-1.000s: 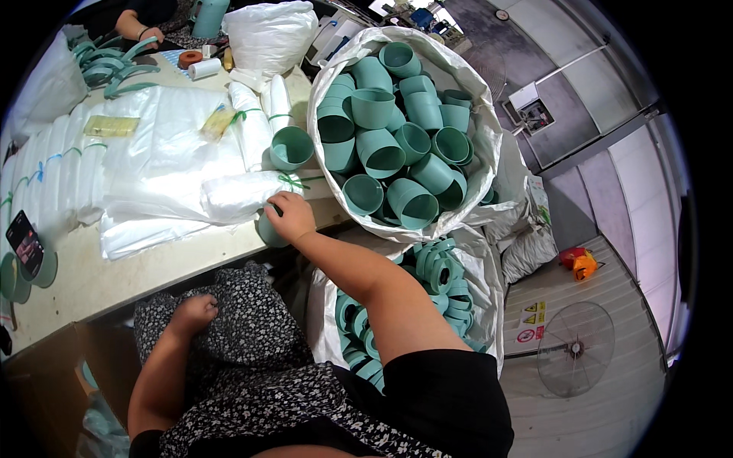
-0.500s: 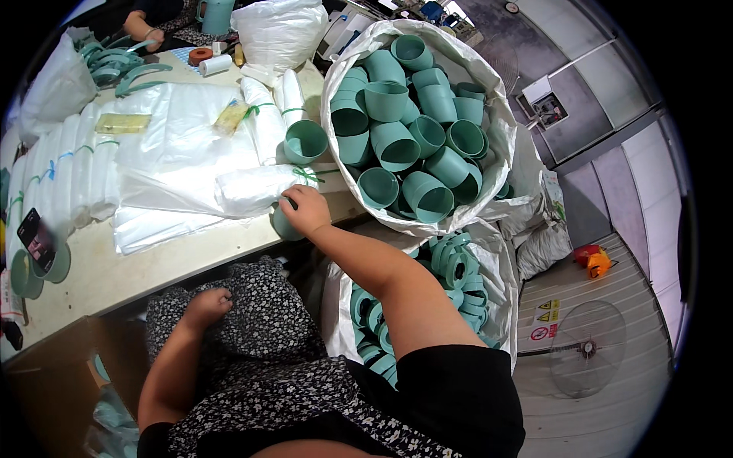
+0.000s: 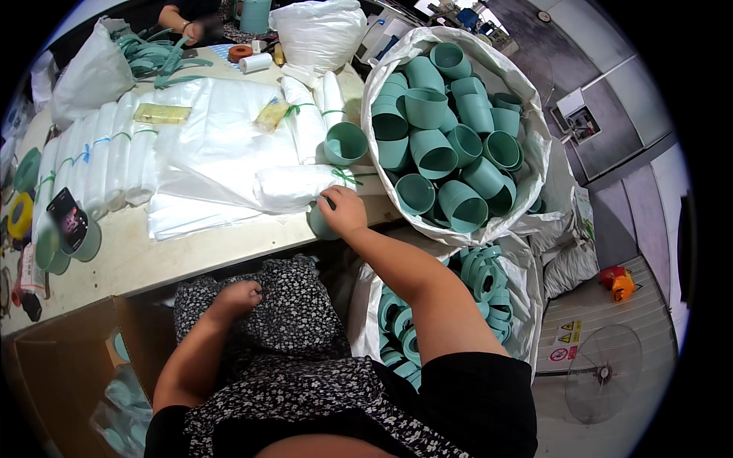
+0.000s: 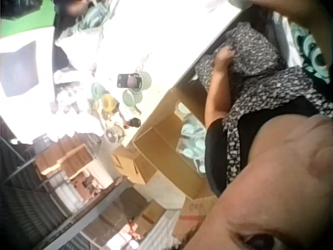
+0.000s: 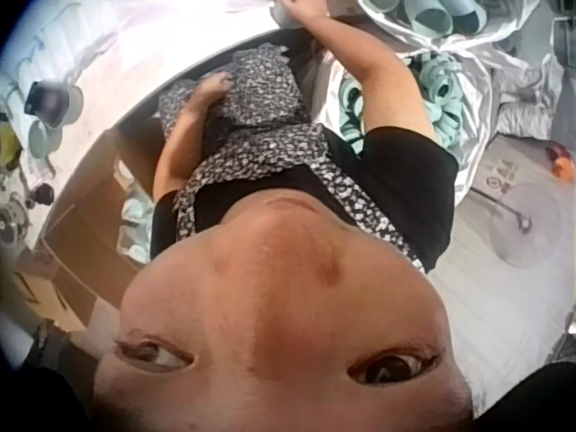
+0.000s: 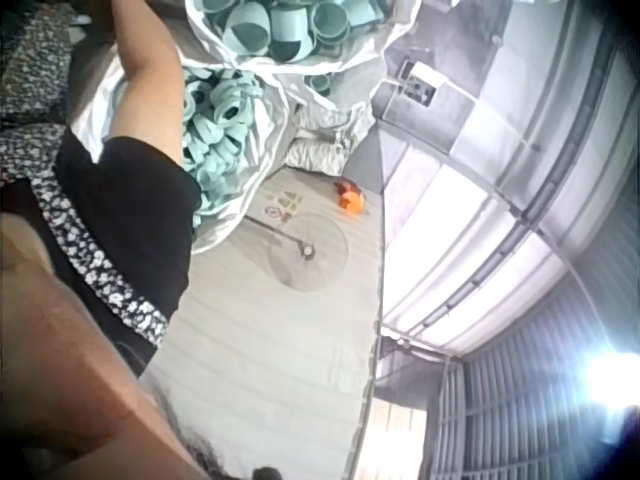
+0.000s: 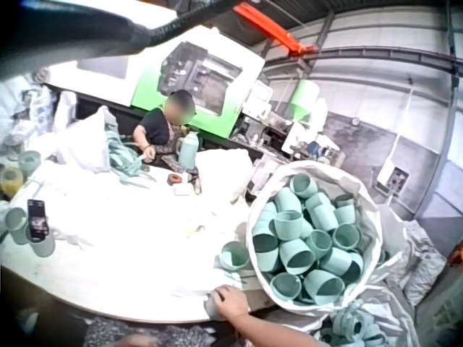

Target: The person assembles light green plastic pitchers by hand. They pick up a pitcher body, insert a circular lid component, and place the assembled unit into a cardboard box. The process is repeated for multiple units.

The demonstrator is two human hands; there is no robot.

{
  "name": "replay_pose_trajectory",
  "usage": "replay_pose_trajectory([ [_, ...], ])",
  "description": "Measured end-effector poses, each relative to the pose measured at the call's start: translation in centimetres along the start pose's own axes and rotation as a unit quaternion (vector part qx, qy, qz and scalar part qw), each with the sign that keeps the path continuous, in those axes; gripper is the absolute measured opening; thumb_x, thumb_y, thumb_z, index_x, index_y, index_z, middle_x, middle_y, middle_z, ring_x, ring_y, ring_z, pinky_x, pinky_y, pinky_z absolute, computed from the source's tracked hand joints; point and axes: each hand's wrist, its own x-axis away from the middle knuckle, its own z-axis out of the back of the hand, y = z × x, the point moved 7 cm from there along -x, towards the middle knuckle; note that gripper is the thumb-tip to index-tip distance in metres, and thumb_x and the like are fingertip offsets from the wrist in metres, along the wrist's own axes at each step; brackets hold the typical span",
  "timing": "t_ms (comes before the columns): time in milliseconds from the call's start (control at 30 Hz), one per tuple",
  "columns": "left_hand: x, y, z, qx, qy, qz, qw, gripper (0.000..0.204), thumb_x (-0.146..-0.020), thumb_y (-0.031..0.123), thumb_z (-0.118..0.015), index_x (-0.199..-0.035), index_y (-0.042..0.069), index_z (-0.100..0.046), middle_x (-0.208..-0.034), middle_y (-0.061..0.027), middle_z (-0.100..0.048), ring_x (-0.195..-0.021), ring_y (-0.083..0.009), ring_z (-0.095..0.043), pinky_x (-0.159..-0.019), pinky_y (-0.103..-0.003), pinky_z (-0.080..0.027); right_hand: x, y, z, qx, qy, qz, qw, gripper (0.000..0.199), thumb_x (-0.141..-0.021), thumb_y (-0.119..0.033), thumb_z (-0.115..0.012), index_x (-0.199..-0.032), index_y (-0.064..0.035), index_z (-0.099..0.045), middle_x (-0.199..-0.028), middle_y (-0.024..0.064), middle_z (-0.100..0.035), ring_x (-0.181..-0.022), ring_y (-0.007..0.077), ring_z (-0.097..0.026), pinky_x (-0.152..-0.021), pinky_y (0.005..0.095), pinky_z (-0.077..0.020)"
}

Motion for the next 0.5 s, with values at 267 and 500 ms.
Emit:
replay_pose_trajectory([
  [267, -0.7, -1.3, -0.9, -0.036, 0.008, 0.001, 0.999, 0.034, -0.080, 0.028, -0.060, -0.105, 0.006, -0.059, -0.090, -0.0141, -0.064, -0.084, -0.0287, -0.061, -0.075, -0.037, -0.048, 0.0, 0.2, 0.1, -0.013, -0.001, -0.009, 1.000, 0.021, -0.076, -0.028, -0.061, -0.086, -0.0106, -0.066, -0.093, 0.0044, -0.062, -0.092, 0.0257, -0.056, -0.080, 0.0371, -0.0443],
  [500, -0.2, -0.9, -0.5, -0.036, -0.005, 0.008, 0.999, 0.034, -0.080, 0.029, -0.059, -0.106, 0.007, -0.059, -0.093, -0.0141, -0.064, -0.088, -0.0295, -0.060, -0.077, -0.037, -0.048, 0.0, 0.2, -0.1, -0.007, 0.004, -0.006, 1.000, 0.022, -0.076, -0.029, -0.061, -0.087, -0.0105, -0.066, -0.094, 0.0049, -0.062, -0.093, 0.0262, -0.056, -0.081, 0.0370, -0.0445],
])
